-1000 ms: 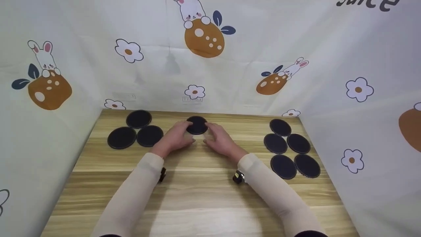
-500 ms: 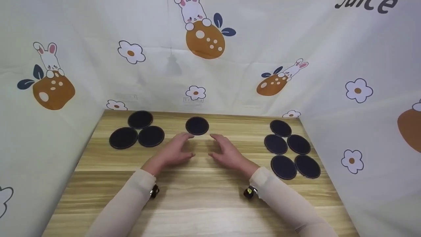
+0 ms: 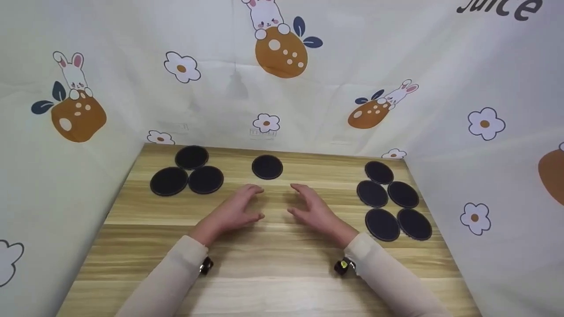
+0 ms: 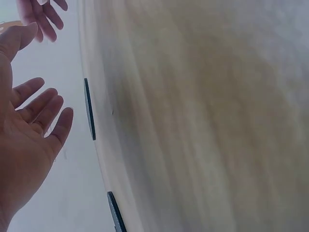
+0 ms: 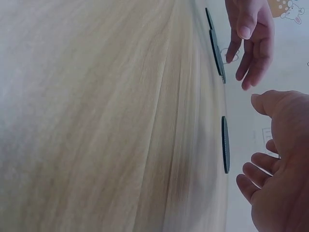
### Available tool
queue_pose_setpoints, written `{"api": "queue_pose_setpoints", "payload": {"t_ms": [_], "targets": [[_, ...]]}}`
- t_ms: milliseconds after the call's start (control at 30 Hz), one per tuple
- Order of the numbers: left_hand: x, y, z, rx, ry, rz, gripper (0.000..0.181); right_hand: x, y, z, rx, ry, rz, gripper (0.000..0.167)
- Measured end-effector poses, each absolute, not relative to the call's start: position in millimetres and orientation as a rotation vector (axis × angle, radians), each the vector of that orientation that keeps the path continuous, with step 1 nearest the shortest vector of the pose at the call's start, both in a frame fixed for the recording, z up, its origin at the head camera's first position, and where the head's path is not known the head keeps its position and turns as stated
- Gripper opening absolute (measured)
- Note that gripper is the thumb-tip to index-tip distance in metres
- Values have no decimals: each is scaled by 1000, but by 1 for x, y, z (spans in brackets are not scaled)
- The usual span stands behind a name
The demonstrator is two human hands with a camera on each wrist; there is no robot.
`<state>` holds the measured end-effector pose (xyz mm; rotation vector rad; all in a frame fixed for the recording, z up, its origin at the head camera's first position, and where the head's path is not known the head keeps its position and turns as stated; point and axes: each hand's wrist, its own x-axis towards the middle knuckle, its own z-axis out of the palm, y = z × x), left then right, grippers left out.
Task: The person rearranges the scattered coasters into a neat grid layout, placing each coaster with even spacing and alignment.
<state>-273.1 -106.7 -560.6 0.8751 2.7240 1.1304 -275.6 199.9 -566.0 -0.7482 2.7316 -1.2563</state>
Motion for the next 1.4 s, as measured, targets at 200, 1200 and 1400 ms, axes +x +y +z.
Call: {"api": "queue_pose_setpoints", "payload": {"t_ms": [200, 1200, 1400], "targets": [[-274, -104, -562, 864, 2725, 1116, 72, -274, 202, -565, -747, 2703, -1296, 74], [-283, 24, -561, 1143, 2598, 1096, 64, -262, 331, -552, -523, 2824, -1264, 54], [-278, 68, -554, 1180, 2560, 1053, 64, -249, 363, -556, -394, 2858, -1242, 58]]}}
